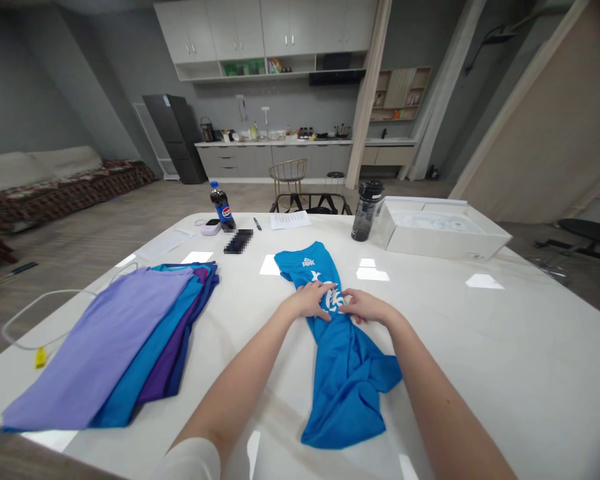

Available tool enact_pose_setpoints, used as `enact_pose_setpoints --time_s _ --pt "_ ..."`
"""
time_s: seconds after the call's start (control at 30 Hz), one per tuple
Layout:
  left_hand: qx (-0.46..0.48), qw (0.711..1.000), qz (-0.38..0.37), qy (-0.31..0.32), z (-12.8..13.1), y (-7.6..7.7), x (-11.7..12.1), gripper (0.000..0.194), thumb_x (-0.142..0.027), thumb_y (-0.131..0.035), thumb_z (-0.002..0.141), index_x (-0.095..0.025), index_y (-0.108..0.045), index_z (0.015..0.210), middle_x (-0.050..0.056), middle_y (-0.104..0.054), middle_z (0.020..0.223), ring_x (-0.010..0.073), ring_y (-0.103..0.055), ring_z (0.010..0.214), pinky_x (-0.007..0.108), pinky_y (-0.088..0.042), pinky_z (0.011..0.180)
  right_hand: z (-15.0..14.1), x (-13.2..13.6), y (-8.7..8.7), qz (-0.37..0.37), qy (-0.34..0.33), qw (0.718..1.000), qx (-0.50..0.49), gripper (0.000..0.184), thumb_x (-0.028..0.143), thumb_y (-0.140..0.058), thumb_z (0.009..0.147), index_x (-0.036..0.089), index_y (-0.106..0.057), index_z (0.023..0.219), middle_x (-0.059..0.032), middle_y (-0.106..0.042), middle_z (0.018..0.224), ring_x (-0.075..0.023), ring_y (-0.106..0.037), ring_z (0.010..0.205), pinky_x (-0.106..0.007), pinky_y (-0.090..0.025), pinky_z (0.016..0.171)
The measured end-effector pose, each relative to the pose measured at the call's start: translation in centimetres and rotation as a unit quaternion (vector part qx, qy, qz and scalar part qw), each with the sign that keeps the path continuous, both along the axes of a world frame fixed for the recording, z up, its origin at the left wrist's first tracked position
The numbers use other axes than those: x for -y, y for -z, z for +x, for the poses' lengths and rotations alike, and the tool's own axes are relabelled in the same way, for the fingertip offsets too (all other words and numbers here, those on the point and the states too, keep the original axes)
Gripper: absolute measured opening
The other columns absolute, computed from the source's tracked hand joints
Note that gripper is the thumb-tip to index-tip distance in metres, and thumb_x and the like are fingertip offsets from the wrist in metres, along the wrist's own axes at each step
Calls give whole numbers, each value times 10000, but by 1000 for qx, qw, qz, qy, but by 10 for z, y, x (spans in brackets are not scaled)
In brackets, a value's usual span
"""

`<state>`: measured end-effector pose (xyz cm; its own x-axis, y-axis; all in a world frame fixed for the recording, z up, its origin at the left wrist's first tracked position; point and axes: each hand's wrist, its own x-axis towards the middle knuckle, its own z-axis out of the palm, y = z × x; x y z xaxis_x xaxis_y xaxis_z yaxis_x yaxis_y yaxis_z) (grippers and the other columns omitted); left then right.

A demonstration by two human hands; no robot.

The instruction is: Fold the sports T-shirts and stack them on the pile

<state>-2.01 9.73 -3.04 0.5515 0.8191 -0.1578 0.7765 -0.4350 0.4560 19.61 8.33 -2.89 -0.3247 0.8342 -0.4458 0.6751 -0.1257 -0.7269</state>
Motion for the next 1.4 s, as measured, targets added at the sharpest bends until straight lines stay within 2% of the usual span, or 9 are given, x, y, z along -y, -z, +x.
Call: enact_pose_setpoints --time_s 0.17,0.43,0.57,0.67,0.87,0.97,1.07,1.2,1.4 --pt "16 965 119 -235 22 8 -6 611 -653 -509 923 -189 -598 1309 183 -624 1320 390 -549 1258 581 -388 1053 -26 11 9 20 -55 997 -42 417 224 -684 847 175 -543 1236 89 -567 536 -128 -544 446 -214 -377 457" --pt "207 954 26 -213 17 20 -13 153 -300 -545 947 -233 -642 1043 72 -670 1099 257 -605 1087 438 -445 986 -36 20 1 -69 -96 984 -135 475 553 -716 859 174 -592 1118 15 -647 754 -97 -532 509 -210 -372 448" --pt "552 795 -184 -171 8 8 -25 284 -478 -589 905 -229 -587 1040 28 -661 941 185 -638 850 349 -528 837 -17 9 -5 -25 41 993 -104 556 614 -620 910 137 -596 1194 -54 -680 846 -95 -514 488 -219 -337 401" --pt "617 710 -242 -238 -9 1 -34 275 -452 -515 905 -204 -582 1002 50 -653 896 200 -651 810 368 -560 781 -7 3 -9 37 143 982 -119 750 600 -622 914 187 -390 1496 -99 -706 1052 -120 -572 548 -235 -395 423" --pt "415 782 -5 -465 -45 1 -37 376 -217 -504 839 -177 -552 1210 113 -628 1180 265 -596 1155 440 -493 1011 -19 5 2 56 110 983 -135 721 473 -643 924 217 -391 1549 -104 -663 1196 -105 -570 613 -247 -473 540" --pt "289 894 128 -319 -48 -4 -29 487 -194 -568 811 -218 -546 1297 98 -593 1312 251 -557 1235 405 -434 1093 -30 6 15 125 74 985 -89 590 423 -662 903 214 -534 1440 -37 -673 999 -121 -566 658 -258 -481 630" --pt "137 984 82 -85 -46 -8 -25 504 -267 -662 798 -276 -602 1298 68 -599 1358 282 -533 1294 437 -398 1127 -35 5 22 183 58 980 -48 401 391 -657 886 228 -634 1252 5 -662 879 -140 -571 691 -263 -464 677" --pt "97 993 58 -46 -46 -4 -30 358 -282 -710 794 -264 -699 1152 69 -673 1235 296 -595 1206 425 -439 1070 -37 5 22 205 40 976 -65 147 342 -606 892 216 -655 951 8 -667 829 -148 -576 716 -260 -444 701" --pt "313 937 -30 -149 -69 -8 -42 164 -342 -770 725 -209 -711 801 31 -702 817 218 -646 804 346 -551 800 -34 2 25 208 74 975 -22 131 318 -534 932 213 -606 897 -19 -689 821 -171 -610 741 -264 -426 698"
